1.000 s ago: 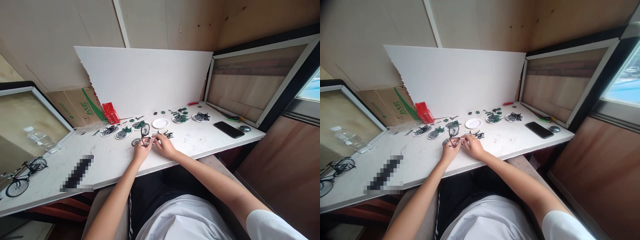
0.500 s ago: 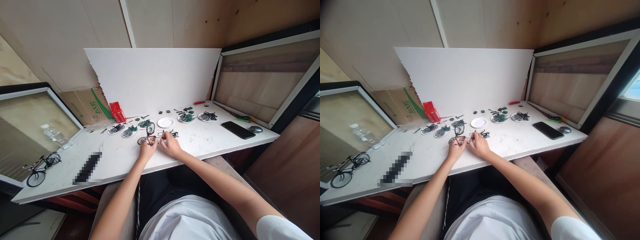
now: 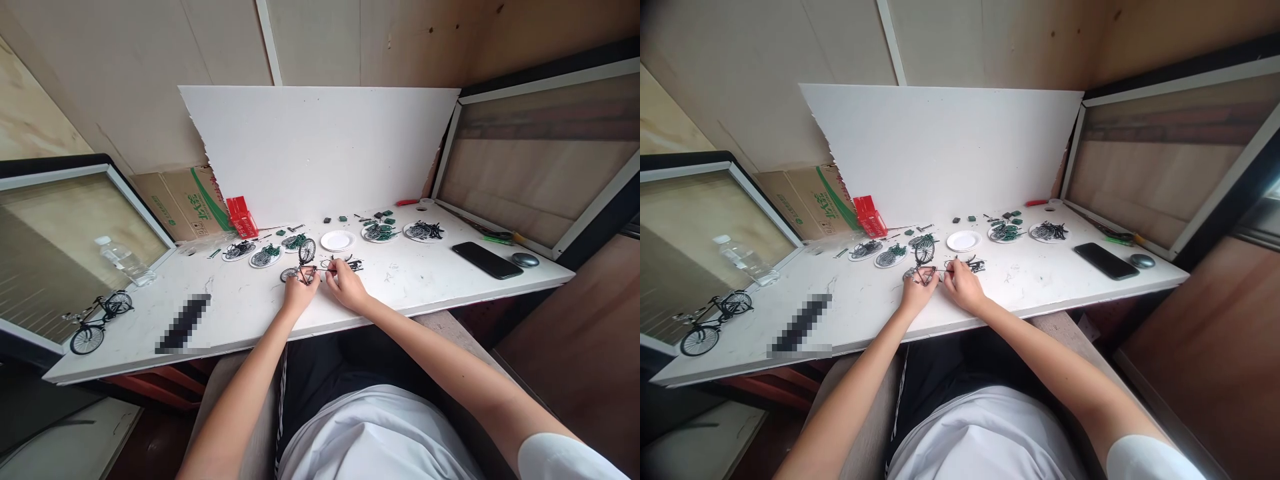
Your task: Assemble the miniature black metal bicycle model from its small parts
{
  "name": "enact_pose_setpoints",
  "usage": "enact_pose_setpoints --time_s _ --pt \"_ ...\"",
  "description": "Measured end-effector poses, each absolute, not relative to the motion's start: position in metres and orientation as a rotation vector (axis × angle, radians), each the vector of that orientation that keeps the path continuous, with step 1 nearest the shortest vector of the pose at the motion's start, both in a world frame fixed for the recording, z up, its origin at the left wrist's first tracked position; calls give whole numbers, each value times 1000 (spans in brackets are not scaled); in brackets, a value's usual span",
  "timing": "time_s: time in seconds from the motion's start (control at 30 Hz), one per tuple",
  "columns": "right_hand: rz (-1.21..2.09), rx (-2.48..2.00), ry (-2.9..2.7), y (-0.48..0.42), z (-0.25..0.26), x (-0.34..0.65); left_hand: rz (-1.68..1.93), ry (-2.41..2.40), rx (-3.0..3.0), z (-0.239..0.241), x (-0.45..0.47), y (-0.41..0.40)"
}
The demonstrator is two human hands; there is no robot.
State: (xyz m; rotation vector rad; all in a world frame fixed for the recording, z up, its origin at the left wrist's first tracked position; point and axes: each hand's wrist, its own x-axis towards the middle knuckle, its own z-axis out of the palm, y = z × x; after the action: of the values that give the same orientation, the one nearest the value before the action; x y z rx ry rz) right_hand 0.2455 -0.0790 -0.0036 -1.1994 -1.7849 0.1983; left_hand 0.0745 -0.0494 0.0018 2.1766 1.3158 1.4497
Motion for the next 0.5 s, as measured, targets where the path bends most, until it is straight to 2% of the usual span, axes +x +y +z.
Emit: enact_pose_setpoints --time_s 0.5 --pt "236 -1148 -1770 -80 -2 248 1457 1314 2160 3 75 -50"
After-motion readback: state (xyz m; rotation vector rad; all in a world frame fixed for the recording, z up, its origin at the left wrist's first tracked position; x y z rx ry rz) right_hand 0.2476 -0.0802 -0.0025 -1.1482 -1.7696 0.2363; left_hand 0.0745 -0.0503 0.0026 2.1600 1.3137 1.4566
